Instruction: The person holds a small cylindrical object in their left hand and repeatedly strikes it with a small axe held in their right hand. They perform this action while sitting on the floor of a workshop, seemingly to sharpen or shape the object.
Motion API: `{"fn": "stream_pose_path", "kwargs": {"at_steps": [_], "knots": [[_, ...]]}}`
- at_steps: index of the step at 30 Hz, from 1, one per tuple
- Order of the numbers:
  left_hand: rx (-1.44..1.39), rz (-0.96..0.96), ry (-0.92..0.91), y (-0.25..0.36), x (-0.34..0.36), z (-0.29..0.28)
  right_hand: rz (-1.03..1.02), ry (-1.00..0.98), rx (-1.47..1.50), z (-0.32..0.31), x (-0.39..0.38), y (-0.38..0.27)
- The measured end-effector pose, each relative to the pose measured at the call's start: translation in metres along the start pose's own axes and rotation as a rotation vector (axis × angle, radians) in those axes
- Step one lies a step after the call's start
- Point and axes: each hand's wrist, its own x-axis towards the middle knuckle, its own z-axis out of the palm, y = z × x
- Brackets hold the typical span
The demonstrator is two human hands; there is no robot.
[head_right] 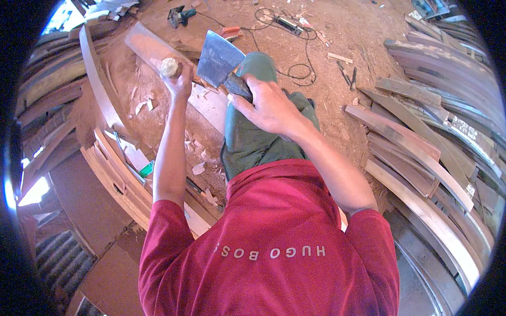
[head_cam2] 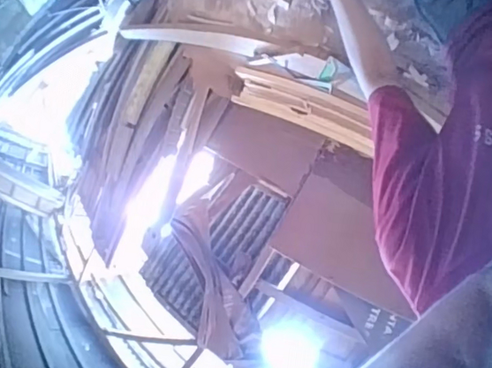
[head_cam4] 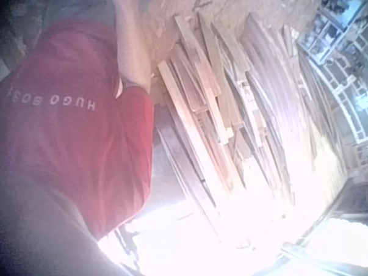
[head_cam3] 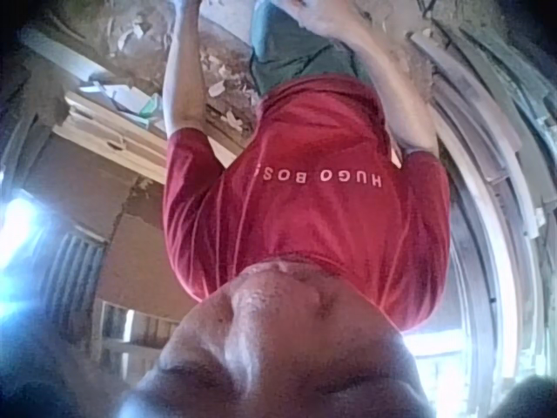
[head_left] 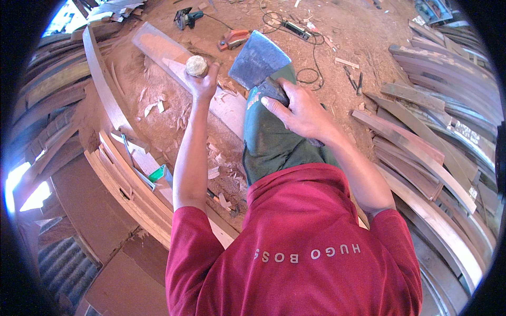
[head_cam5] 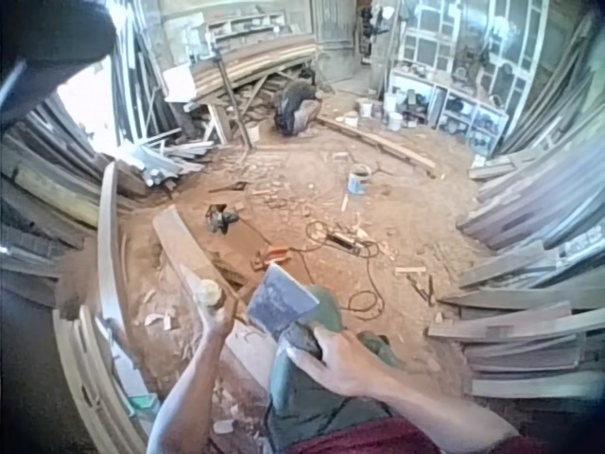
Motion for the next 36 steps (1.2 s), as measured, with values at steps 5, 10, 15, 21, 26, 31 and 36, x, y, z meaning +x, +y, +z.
{"fn": "stream_pose_path", "kwargs": {"at_steps": [5,10,15,21,26,31,36], "knots": [[0.085,0.057,-0.029,-0.004,0.001,-0.004,-0.036,0.028,-0.017,0.002,-0.003,0.002],[0.042,0.03,-0.027,-0.003,-0.001,-0.001,-0.029,0.026,-0.007,0.002,-0.002,0.003],[0.013,0.048,-0.054,-0.001,0.001,-0.002,0.007,0.007,0.0,0.003,-0.001,0.001],[-0.04,-0.006,-0.045,0.004,0.003,-0.005,-0.064,0.033,-0.029,0.003,0.0,0.001],[-0.005,0.027,-0.049,0.007,0.003,-0.006,-0.071,0.024,-0.017,0.002,0.002,-0.003],[0.028,0.191,0.041,0.006,-0.003,0.003,-0.161,0.03,-0.061,-0.002,0.009,-0.009],[-0.107,0.173,0.051,0.021,-0.008,0.012,-0.311,0.073,-0.064,-0.011,0.015,-0.036]]}}
